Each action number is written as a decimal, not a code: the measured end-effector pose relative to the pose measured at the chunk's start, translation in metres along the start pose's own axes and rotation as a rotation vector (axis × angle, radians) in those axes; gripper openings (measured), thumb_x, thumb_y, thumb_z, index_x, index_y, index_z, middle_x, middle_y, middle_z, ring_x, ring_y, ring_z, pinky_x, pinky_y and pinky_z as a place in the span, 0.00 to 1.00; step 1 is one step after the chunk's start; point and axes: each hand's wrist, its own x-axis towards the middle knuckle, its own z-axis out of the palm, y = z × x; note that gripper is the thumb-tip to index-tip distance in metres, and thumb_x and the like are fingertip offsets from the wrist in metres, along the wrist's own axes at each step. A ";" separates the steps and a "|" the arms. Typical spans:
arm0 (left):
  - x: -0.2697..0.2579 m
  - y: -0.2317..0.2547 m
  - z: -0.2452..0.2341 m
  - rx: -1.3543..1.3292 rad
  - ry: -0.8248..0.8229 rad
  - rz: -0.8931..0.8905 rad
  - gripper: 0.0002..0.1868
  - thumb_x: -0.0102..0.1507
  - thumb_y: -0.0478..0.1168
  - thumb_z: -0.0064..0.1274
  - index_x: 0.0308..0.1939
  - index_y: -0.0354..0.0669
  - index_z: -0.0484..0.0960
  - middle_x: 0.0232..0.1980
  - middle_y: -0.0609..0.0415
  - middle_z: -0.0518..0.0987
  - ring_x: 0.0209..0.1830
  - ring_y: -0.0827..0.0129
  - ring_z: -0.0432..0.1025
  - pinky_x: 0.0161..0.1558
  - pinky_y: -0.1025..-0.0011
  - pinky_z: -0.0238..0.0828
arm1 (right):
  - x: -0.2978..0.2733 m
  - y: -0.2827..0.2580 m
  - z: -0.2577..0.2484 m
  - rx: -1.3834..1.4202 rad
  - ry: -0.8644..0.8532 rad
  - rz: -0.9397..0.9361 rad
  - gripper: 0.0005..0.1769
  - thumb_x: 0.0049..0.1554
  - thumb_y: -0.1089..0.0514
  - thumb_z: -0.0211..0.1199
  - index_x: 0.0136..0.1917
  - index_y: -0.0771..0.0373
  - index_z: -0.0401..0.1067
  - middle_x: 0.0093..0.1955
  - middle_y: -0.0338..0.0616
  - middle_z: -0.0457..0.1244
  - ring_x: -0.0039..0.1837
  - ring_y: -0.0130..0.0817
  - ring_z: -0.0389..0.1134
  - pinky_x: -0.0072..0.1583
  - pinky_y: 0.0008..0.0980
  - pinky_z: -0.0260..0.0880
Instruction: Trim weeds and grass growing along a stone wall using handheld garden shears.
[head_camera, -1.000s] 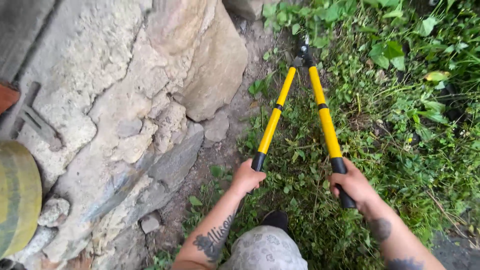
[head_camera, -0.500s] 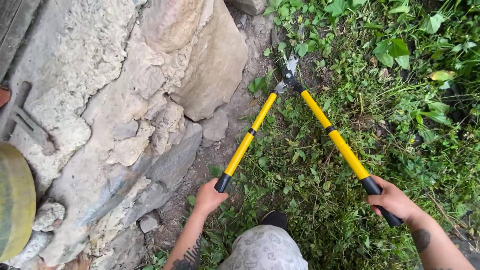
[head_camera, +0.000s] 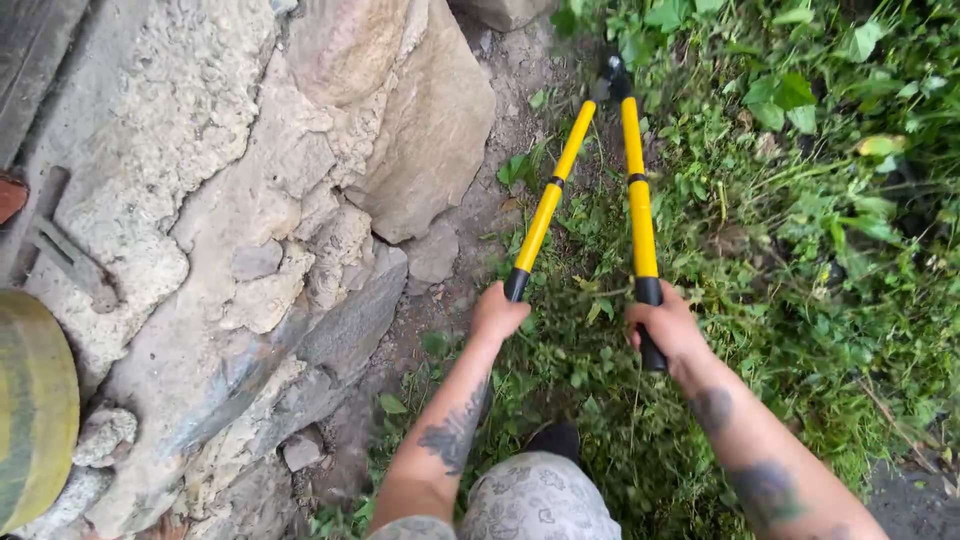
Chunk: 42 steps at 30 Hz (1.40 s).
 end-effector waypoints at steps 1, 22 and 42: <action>-0.004 0.014 0.000 0.054 0.013 0.004 0.18 0.52 0.41 0.64 0.42 0.44 0.77 0.30 0.55 0.79 0.27 0.67 0.76 0.31 0.63 0.73 | 0.002 -0.006 -0.003 -0.010 0.037 -0.027 0.27 0.47 0.74 0.56 0.58 0.61 0.54 0.32 0.43 0.58 0.25 0.34 0.59 0.27 0.34 0.61; 0.015 0.081 0.050 -0.127 -0.193 -0.018 0.19 0.53 0.34 0.61 0.47 0.45 0.75 0.32 0.58 0.76 0.22 0.74 0.72 0.23 0.72 0.72 | 0.000 -0.003 -0.085 0.102 0.078 0.052 0.32 0.49 0.70 0.59 0.65 0.58 0.54 0.33 0.40 0.57 0.26 0.31 0.58 0.27 0.31 0.57; 0.082 0.011 -0.105 0.106 -0.375 0.099 0.26 0.45 0.34 0.65 0.49 0.44 0.86 0.24 0.58 0.79 0.16 0.76 0.71 0.21 0.74 0.68 | -0.104 0.127 -0.457 -0.141 0.033 0.486 0.59 0.46 0.79 0.64 0.79 0.32 0.50 0.35 0.60 0.63 0.23 0.55 0.63 0.27 0.54 0.62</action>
